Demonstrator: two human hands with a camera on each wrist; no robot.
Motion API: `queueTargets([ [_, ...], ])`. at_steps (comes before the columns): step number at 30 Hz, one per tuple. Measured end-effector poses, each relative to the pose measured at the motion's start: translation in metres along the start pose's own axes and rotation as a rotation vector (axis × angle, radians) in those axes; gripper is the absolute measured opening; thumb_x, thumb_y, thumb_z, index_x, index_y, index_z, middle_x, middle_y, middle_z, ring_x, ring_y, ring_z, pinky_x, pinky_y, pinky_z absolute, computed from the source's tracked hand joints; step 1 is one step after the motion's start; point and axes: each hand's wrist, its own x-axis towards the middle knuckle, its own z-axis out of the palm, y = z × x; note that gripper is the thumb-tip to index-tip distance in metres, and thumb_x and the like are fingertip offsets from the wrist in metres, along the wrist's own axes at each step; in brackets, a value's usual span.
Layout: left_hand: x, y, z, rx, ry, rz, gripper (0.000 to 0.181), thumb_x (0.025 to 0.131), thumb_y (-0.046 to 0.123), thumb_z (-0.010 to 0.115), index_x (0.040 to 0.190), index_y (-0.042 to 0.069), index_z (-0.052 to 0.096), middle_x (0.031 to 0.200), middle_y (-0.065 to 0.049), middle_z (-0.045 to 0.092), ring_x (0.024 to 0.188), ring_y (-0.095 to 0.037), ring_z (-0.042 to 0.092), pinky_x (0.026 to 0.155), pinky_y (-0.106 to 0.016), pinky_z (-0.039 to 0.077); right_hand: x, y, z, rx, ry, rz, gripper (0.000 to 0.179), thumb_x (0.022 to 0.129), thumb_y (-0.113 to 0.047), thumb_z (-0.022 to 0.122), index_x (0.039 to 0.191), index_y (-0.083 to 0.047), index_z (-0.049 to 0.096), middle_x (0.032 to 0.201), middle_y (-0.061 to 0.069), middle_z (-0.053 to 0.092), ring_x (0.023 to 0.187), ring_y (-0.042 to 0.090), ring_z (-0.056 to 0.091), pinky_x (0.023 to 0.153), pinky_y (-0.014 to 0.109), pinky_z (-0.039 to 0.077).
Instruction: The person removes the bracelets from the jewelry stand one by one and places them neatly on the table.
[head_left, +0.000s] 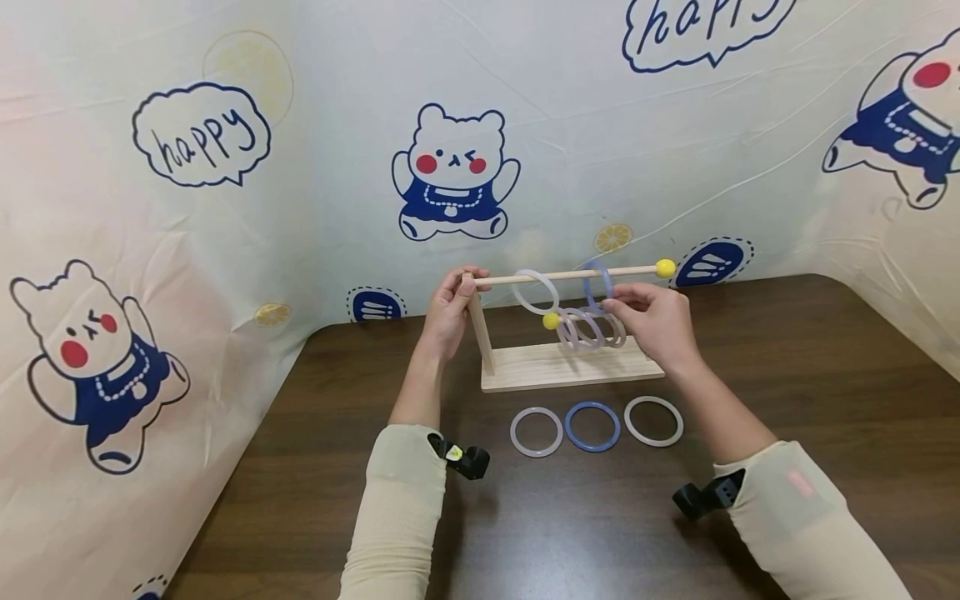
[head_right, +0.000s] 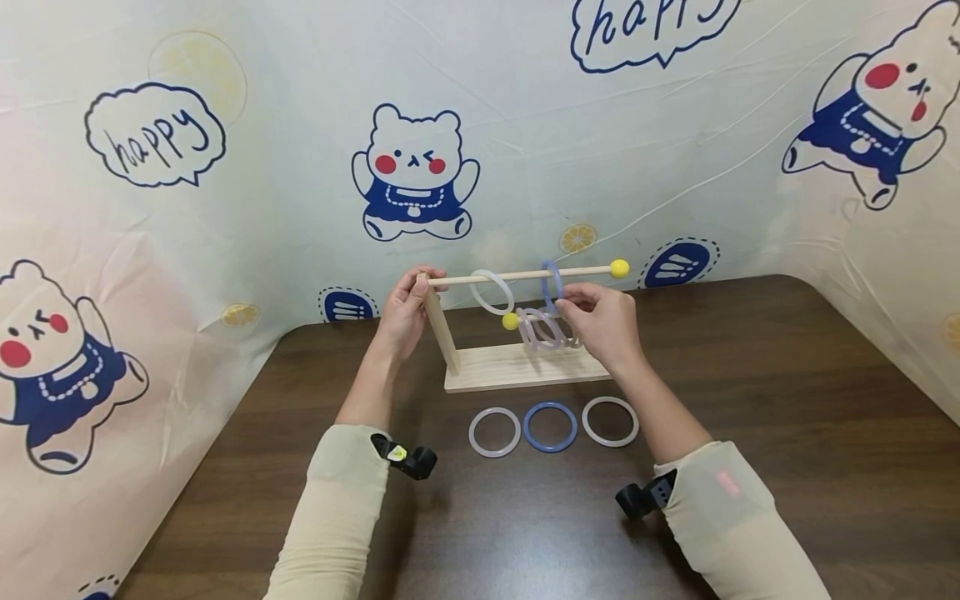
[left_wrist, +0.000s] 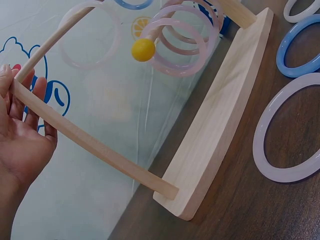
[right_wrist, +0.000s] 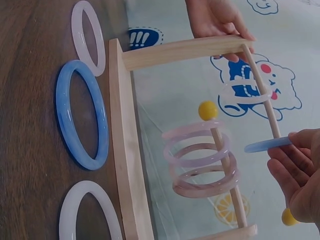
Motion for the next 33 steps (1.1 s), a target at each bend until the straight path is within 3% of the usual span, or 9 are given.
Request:
queueTargets([
  [3, 0.000, 0.000, 0.000, -0.003, 0.000, -0.003, 0.011, 0.096, 0.016, 0.047, 0.102, 0.018, 0.057, 0.104, 0.005, 0.063, 0.092, -0.012, 0.057, 0.093, -0.038, 0.031, 0.000, 0.001, -0.002, -0.010, 0.004, 0.007, 0.016, 0.082, -0.010, 0.070, 0.092, 0.003, 0.069, 0.084, 0.016, 0.069, 0.074, 0.016, 0.065, 0.057, 0.011, 0.043],
  [5, 0.000, 0.000, 0.000, -0.004, 0.000, -0.005, 0.011, 0.096, 0.016, 0.047, 0.102, 0.018, 0.057, 0.104, 0.005, 0.063, 0.092, -0.012, 0.057, 0.092, -0.037, 0.031, 0.000, 0.001, -0.003, -0.012, 0.008, 0.010, 0.017, 0.083, -0.010, 0.070, 0.093, 0.004, 0.069, 0.084, 0.016, 0.069, 0.076, 0.018, 0.066, 0.058, 0.011, 0.042],
  [13, 0.000, 0.000, 0.000, -0.003, 0.000, -0.008, 0.011, 0.096, 0.016, 0.047, 0.102, 0.018, 0.057, 0.103, 0.005, 0.062, 0.092, -0.012, 0.057, 0.088, -0.031, 0.033, 0.000, 0.001, -0.009, 0.015, 0.027, 0.023, 0.018, 0.082, -0.006, 0.070, 0.095, 0.006, 0.068, 0.083, 0.019, 0.068, 0.067, -0.015, 0.053, 0.062, 0.009, 0.042],
  [33, 0.001, 0.001, 0.000, -0.002, 0.013, -0.020, 0.012, 0.097, 0.014, 0.045, 0.103, 0.016, 0.056, 0.102, 0.006, 0.063, 0.092, -0.013, 0.057, 0.087, -0.030, 0.034, 0.000, 0.003, -0.021, -0.002, 0.055, 0.021, 0.019, 0.082, -0.007, 0.070, 0.096, 0.006, 0.068, 0.087, 0.020, 0.068, 0.068, -0.017, 0.052, 0.061, 0.009, 0.042],
])
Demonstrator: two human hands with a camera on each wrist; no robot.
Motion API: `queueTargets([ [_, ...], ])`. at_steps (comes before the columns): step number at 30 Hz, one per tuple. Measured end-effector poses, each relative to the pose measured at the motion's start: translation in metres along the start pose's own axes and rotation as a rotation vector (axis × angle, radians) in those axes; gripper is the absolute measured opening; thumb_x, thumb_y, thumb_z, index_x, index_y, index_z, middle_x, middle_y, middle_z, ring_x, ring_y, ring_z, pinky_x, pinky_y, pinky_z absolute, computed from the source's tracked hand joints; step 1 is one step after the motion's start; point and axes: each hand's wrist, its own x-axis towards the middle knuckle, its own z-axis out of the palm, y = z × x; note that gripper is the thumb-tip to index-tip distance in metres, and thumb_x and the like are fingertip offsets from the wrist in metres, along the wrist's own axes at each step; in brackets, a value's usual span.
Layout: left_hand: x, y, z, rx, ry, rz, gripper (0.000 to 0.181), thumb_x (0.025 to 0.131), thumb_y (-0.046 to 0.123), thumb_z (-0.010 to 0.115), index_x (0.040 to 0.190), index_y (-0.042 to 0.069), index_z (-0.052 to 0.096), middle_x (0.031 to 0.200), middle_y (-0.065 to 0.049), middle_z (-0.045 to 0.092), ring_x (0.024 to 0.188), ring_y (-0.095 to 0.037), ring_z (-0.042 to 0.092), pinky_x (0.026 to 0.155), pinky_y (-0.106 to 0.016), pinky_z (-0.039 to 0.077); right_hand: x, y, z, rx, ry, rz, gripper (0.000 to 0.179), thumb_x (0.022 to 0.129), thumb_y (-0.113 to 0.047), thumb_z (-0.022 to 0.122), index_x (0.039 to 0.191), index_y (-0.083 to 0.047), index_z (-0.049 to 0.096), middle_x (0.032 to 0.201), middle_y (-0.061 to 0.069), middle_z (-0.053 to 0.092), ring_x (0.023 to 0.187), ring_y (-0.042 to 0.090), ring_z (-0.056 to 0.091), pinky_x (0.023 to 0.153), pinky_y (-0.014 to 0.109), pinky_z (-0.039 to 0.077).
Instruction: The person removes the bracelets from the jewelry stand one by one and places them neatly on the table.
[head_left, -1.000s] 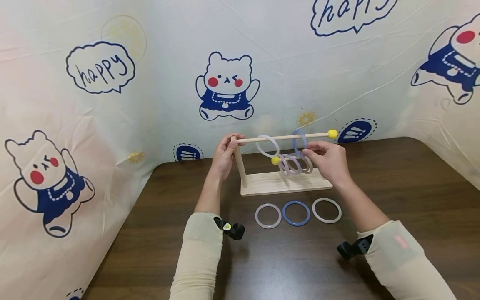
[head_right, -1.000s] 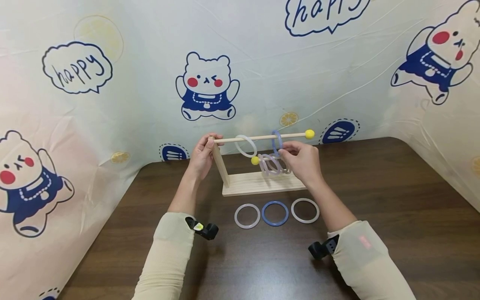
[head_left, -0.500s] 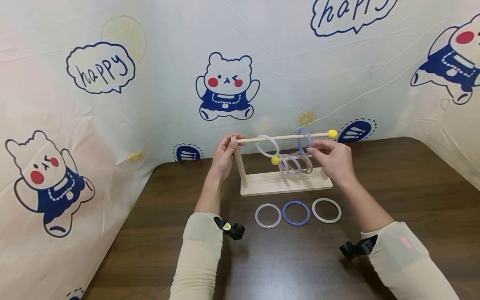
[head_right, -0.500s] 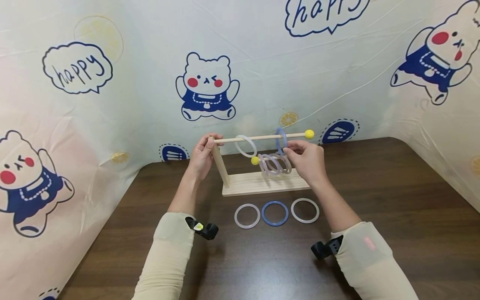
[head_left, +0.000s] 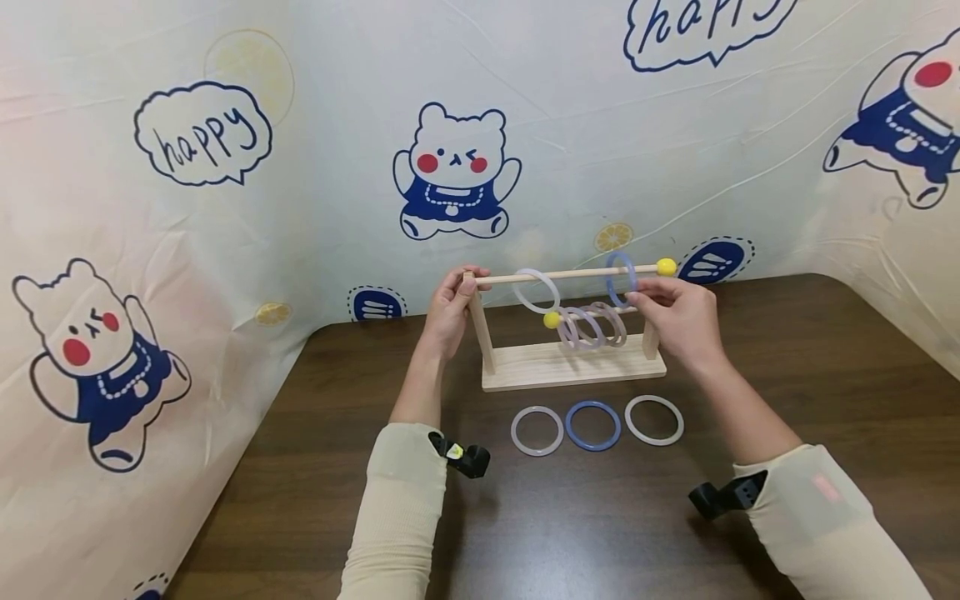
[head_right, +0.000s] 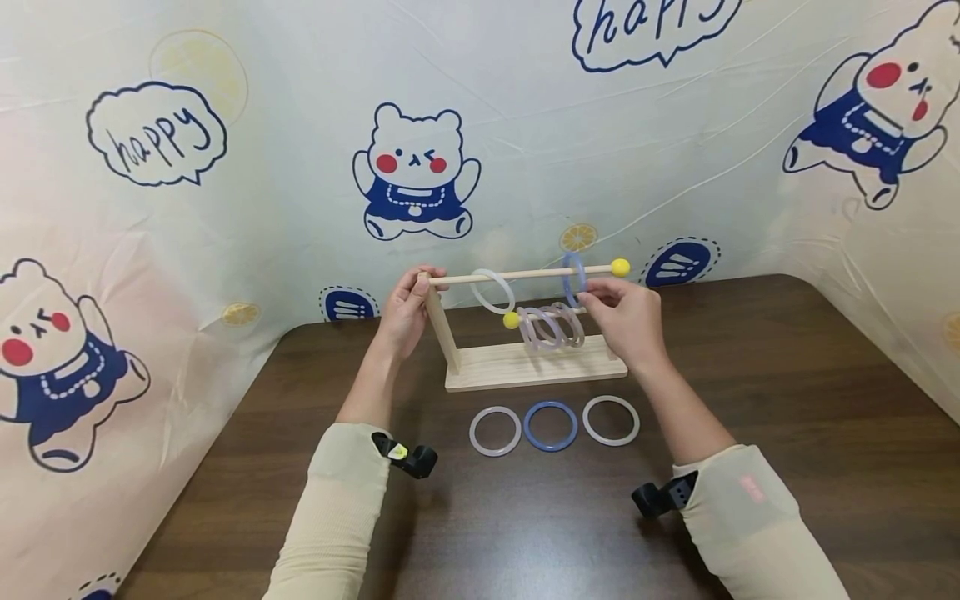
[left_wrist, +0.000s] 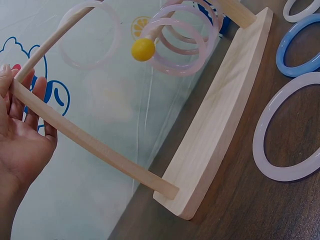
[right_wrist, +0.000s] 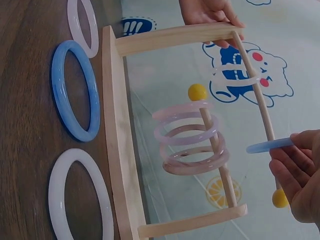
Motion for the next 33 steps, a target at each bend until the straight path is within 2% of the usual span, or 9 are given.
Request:
queueTargets([
  [10, 0.000, 0.001, 0.001, 0.008, 0.001, -0.006, 0.014, 0.098, 0.013, 0.045, 0.102, 0.019, 0.057, 0.102, 0.007, 0.063, 0.092, -0.012, 0.057, 0.087, -0.030, 0.034, 0.000, -0.001, -0.005, 0.002, 0.017, 0.004, 0.020, 0.082, -0.006, 0.070, 0.097, 0.007, 0.068, 0.087, 0.021, 0.068, 0.068, -0.016, 0.052, 0.063, 0.008, 0.042],
  [25, -0.001, 0.001, -0.002, 0.007, 0.002, -0.004, 0.015, 0.098, 0.012, 0.044, 0.101, 0.019, 0.058, 0.103, 0.007, 0.063, 0.092, -0.012, 0.057, 0.094, -0.039, 0.030, 0.002, 0.000, -0.013, -0.005, 0.074, 0.011, 0.021, 0.081, -0.007, 0.071, 0.096, 0.008, 0.068, 0.087, 0.023, 0.066, 0.068, -0.017, 0.052, 0.063, 0.007, 0.042],
  [29, -0.001, 0.001, -0.002, 0.007, 0.005, 0.002, 0.015, 0.098, 0.011, 0.044, 0.101, 0.018, 0.058, 0.102, 0.006, 0.063, 0.092, -0.013, 0.057, 0.094, -0.039, 0.030, 0.001, 0.002, -0.016, -0.007, 0.076, 0.035, 0.022, 0.081, -0.009, 0.072, 0.096, 0.007, 0.068, 0.085, 0.016, 0.068, 0.068, -0.016, 0.053, 0.062, 0.008, 0.042],
  [33, -0.001, 0.001, -0.001, 0.017, 0.009, -0.008, 0.014, 0.098, 0.013, 0.045, 0.103, 0.017, 0.057, 0.102, 0.007, 0.063, 0.094, -0.015, 0.056, 0.090, -0.032, 0.033, 0.000, 0.005, -0.020, -0.008, 0.086, 0.037, 0.022, 0.081, -0.011, 0.072, 0.095, 0.005, 0.069, 0.078, 0.000, 0.068, 0.067, -0.016, 0.054, 0.061, 0.008, 0.042],
])
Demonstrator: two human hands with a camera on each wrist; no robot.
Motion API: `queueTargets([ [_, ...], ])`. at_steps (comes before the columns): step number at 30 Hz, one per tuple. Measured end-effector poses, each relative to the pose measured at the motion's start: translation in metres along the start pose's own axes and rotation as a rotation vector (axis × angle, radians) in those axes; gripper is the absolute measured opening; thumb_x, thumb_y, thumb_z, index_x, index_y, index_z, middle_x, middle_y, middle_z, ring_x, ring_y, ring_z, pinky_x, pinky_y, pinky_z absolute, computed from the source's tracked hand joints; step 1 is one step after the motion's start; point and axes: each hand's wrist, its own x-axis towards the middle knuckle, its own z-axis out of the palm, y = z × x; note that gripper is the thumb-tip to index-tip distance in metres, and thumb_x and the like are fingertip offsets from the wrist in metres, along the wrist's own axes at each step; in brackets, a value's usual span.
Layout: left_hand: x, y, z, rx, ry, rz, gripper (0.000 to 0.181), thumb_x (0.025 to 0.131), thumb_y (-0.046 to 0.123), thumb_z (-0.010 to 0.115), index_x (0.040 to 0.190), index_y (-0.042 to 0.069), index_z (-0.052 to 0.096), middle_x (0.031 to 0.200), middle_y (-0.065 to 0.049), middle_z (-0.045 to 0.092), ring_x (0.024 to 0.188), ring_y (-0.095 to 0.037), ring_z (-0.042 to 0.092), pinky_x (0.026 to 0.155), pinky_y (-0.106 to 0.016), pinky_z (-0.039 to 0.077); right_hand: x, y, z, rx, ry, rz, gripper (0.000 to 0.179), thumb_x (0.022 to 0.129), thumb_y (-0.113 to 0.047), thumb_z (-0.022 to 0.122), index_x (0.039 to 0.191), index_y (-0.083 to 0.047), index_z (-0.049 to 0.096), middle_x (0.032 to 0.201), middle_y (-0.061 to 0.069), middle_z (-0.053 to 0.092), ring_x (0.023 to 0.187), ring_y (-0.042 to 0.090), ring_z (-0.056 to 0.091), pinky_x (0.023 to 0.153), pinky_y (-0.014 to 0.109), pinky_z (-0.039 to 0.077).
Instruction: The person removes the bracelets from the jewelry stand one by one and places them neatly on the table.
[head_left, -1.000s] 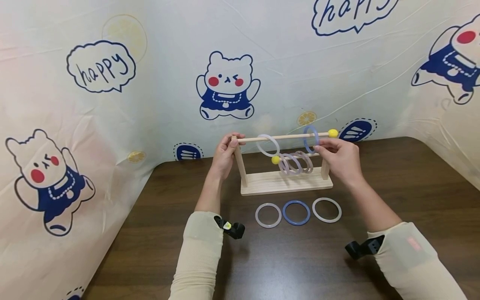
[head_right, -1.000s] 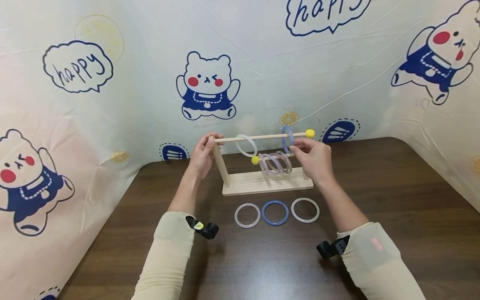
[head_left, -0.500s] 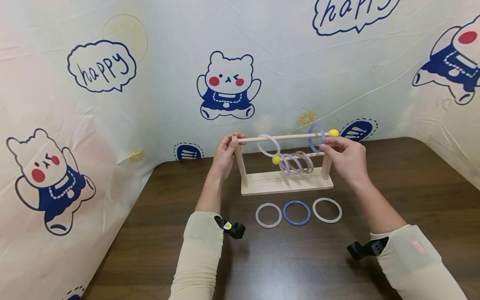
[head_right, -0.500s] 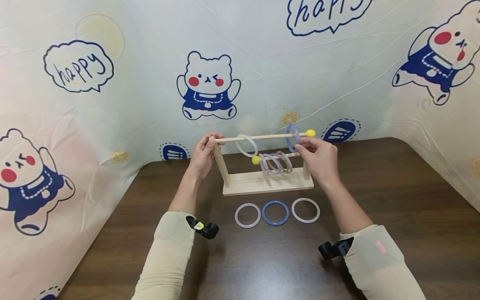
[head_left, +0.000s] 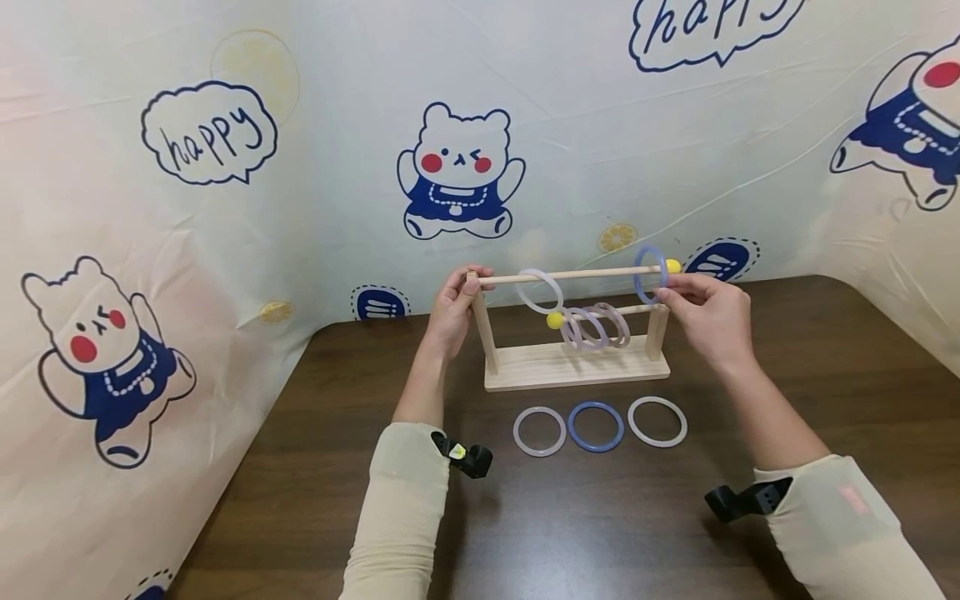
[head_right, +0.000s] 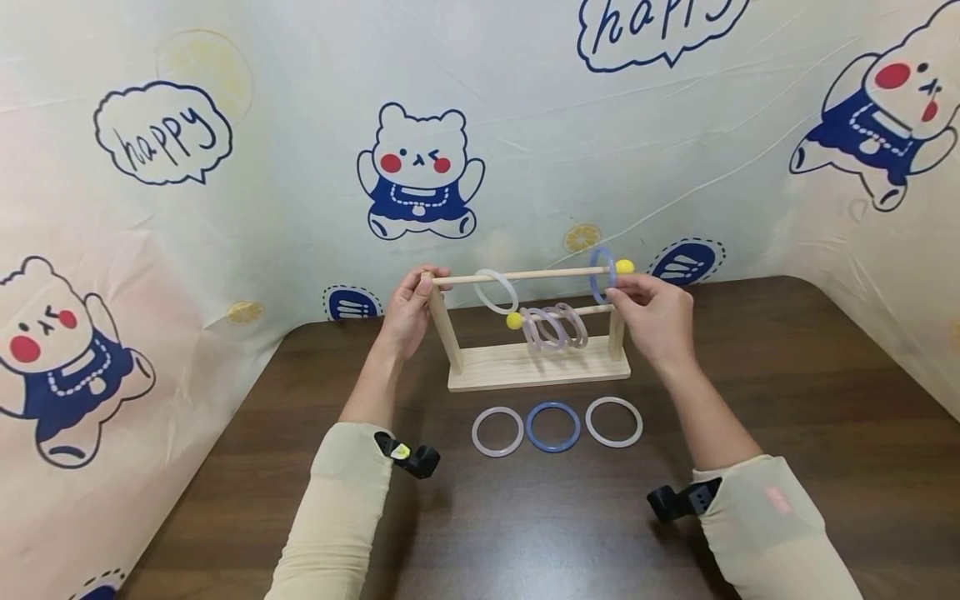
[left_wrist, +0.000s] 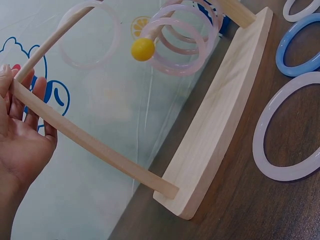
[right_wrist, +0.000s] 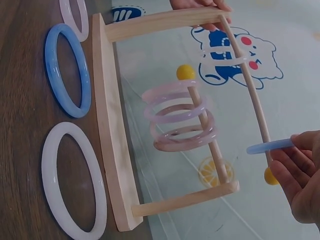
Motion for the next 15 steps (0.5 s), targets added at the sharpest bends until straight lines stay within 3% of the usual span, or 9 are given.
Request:
queueTargets([
  [9, 0.001, -0.001, 0.002, -0.011, -0.007, -0.001, 0.014, 0.097, 0.014, 0.045, 0.102, 0.019, 0.057, 0.103, 0.007, 0.063, 0.093, -0.014, 0.056, 0.087, -0.029, 0.034, 0.001, 0.002, -0.008, 0.015, 0.021, 0.017, 0.024, 0.080, -0.010, 0.072, 0.096, 0.007, 0.068, 0.070, -0.025, 0.057, 0.066, -0.016, 0.054, 0.062, 0.008, 0.043],
  [15, 0.001, -0.001, 0.001, -0.015, -0.012, 0.000, 0.013, 0.097, 0.015, 0.045, 0.101, 0.019, 0.057, 0.103, 0.007, 0.063, 0.093, -0.013, 0.057, 0.089, -0.032, 0.033, 0.002, 0.003, -0.011, 0.000, 0.022, 0.014, 0.024, 0.081, -0.011, 0.072, 0.097, 0.006, 0.068, 0.069, -0.032, 0.053, 0.066, -0.017, 0.053, 0.062, 0.007, 0.042],
])
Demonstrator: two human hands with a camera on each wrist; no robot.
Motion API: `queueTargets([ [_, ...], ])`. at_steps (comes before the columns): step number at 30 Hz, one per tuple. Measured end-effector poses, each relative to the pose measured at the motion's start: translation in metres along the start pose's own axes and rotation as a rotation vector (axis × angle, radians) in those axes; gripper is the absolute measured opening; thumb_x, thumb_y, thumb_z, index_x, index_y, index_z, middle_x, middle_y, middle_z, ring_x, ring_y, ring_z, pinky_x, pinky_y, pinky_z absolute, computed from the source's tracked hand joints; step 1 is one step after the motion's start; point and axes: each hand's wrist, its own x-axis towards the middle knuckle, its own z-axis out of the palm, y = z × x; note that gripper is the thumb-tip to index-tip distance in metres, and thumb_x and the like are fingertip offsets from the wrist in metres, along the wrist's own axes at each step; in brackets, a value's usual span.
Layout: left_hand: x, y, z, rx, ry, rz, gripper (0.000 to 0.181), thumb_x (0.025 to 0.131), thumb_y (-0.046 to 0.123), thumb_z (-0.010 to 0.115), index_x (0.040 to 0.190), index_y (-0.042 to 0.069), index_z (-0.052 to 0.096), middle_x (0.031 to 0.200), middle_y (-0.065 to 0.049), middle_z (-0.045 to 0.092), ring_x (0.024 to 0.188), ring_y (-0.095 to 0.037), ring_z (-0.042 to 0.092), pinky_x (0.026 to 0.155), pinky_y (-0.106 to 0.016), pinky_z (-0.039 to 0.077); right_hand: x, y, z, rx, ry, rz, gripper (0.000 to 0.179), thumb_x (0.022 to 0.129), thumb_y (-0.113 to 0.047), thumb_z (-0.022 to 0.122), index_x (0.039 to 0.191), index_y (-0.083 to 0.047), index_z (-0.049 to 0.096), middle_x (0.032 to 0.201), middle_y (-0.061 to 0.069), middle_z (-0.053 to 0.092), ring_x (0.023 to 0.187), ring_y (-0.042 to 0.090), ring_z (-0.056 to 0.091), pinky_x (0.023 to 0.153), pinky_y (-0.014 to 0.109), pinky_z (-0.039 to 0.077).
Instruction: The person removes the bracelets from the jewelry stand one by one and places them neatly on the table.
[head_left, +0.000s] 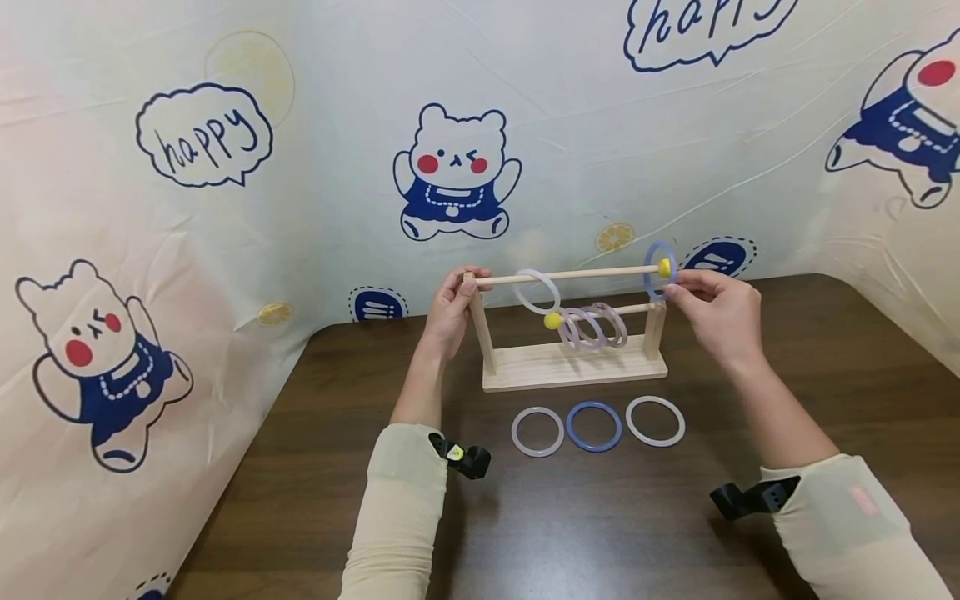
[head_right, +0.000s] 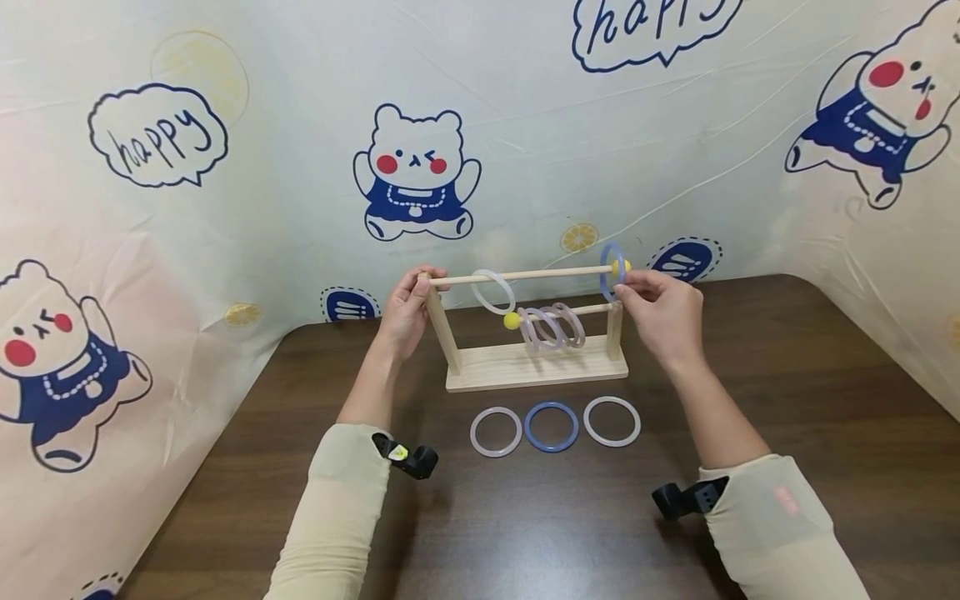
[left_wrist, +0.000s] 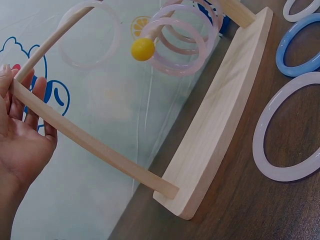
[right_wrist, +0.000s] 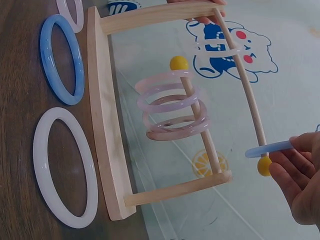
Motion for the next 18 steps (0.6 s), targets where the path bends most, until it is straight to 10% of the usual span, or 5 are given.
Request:
queueTargets([
  [18, 0.0005, -0.0011, -0.0004, -0.011, 0.000, 0.014, 0.014, 0.097, 0.013, 0.046, 0.101, 0.019, 0.058, 0.102, 0.006, 0.063, 0.093, -0.014, 0.057, 0.097, -0.044, 0.028, 0.0046, 0.0015, -0.0066, -0.006, 0.008, 0.025, 0.026, 0.081, -0.013, 0.072, 0.097, 0.007, 0.067, 0.068, -0.035, 0.052, 0.066, -0.015, 0.053, 0.061, 0.007, 0.040],
])
